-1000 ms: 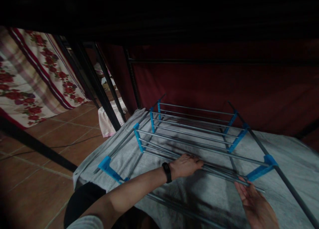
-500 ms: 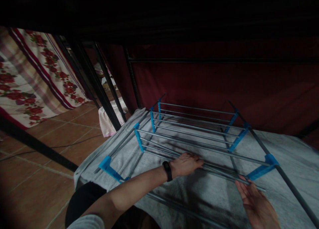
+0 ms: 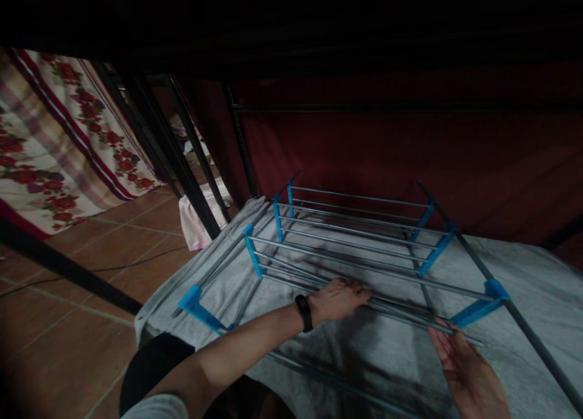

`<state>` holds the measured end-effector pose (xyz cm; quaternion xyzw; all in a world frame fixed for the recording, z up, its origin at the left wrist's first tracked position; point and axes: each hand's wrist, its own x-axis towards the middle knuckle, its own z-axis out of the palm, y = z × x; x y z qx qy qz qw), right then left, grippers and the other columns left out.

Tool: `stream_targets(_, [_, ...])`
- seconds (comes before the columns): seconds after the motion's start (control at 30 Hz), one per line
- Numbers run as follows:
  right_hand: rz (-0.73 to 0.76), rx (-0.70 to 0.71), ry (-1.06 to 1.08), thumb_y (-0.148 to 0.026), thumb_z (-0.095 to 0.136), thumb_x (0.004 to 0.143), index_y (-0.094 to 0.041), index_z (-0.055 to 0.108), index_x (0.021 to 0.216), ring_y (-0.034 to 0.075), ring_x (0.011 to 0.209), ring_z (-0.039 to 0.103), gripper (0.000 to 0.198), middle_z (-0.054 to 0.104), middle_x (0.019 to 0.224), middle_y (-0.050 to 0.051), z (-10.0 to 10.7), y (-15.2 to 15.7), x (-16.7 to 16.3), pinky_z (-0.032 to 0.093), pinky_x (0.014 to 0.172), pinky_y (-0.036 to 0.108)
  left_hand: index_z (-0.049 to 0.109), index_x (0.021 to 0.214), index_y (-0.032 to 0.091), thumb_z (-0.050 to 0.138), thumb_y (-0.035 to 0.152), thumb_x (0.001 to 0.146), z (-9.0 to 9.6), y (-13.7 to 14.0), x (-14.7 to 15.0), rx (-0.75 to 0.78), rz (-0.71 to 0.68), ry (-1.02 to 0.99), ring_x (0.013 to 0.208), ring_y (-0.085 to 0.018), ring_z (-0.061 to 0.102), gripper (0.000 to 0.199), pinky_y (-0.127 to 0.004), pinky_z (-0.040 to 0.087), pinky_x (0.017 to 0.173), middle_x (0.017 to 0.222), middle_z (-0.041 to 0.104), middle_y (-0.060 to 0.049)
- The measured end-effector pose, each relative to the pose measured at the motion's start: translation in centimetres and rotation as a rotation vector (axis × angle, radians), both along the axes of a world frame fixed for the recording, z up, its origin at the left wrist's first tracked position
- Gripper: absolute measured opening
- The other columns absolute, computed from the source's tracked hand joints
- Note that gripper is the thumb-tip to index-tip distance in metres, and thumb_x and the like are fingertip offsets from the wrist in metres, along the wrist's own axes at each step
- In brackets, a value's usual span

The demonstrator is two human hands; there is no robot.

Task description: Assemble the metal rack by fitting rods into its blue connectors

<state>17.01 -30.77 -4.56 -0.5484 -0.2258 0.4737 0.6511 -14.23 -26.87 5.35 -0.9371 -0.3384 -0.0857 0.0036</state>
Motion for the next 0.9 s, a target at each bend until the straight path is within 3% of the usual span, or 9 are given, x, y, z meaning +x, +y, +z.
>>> stream_targets(0.1, [-0.087, -0.050, 0.159, -0.037, 0.082, 0.063, -0.027, 0.071, 0.086, 0.027, 0.115, 0.067, 0.027, 0.071, 0.109, 0.008, 0.8, 0.1, -0.7, 0.057, 0.105, 0.039, 0.060, 0.114, 0.016, 0.042, 0.012, 0.096, 0.2, -0.1, 0.2, 0.004, -0.009, 0.000, 0.099, -0.023, 0.069, 0.025, -0.034, 0.055, 0.081, 0.112, 0.071, -0.009])
stream_targets(0.2, [-0.070, 0.071, 0.186, -0.032, 0.082, 0.066, -0.024, 0.070, 0.084, 0.019, 0.095, 0.072, 0.023, 0.073, 0.097, 0.005, 2.2, -0.4, -2.3, 0.064, 0.090, 0.030, 0.057, 0.125, 0.015, 0.042, 0.006, 0.092, 0.6, -0.2, 0.9, -0.016, -0.024, -0.009, 0.108, -0.023, 0.066, 0.037, -0.035, 0.053, 0.091, 0.121, 0.068, -0.010])
stream_targets(0.4, [-0.117, 0.173, 0.262, -0.026, 0.082, 0.076, -0.020, 0.064, 0.078, 0.015, 0.075, 0.072, 0.019, 0.075, 0.087, 0.004, 5.0, 0.1, -5.0, 0.065, 0.080, 0.029, 0.049, 0.140, 0.018, 0.037, 0.002, 0.091, 1.8, 0.8, 5.4, -0.106, -0.060, -0.064, 0.120, -0.022, 0.061, 0.053, -0.035, 0.047, 0.105, 0.133, 0.063, -0.011])
stream_targets(0.57, [-0.106, 0.238, 0.198, -0.033, 0.081, 0.078, -0.021, 0.061, 0.078, 0.016, 0.069, 0.070, 0.024, 0.072, 0.077, 0.002, 5.6, 0.8, -5.1, 0.064, 0.073, 0.032, 0.053, 0.134, 0.019, 0.033, 0.007, 0.097, 2.4, 1.3, 11.0, -0.178, -0.069, -0.144, 0.112, -0.020, 0.063, 0.044, -0.032, 0.048, 0.100, 0.127, 0.064, -0.011])
stream_targets(0.73, [-0.037, 0.187, -0.105, -0.053, 0.069, 0.082, -0.022, 0.060, 0.078, 0.023, 0.076, 0.069, 0.033, 0.067, 0.068, 0.004, 5.5, 1.5, -5.4, 0.060, 0.067, 0.036, 0.064, 0.119, 0.018, 0.038, 0.019, 0.101, 2.3, 2.5, 16.0, -0.253, -0.037, -0.239, 0.115, -0.019, 0.062, 0.031, -0.029, 0.047, 0.103, 0.120, 0.067, -0.010])
stream_targets(0.9, [-0.028, 0.141, -0.190, -0.047, 0.057, 0.086, -0.023, 0.062, 0.085, 0.026, 0.086, 0.069, 0.024, 0.070, 0.080, 0.008, 5.2, 2.2, -6.2, 0.059, 0.074, 0.040, 0.066, 0.115, 0.019, 0.054, 0.031, 0.097, 2.1, 4.0, 19.4, -0.348, 0.072, -0.178, 0.118, -0.020, 0.063, 0.024, -0.030, 0.048, 0.101, 0.125, 0.068, -0.010])
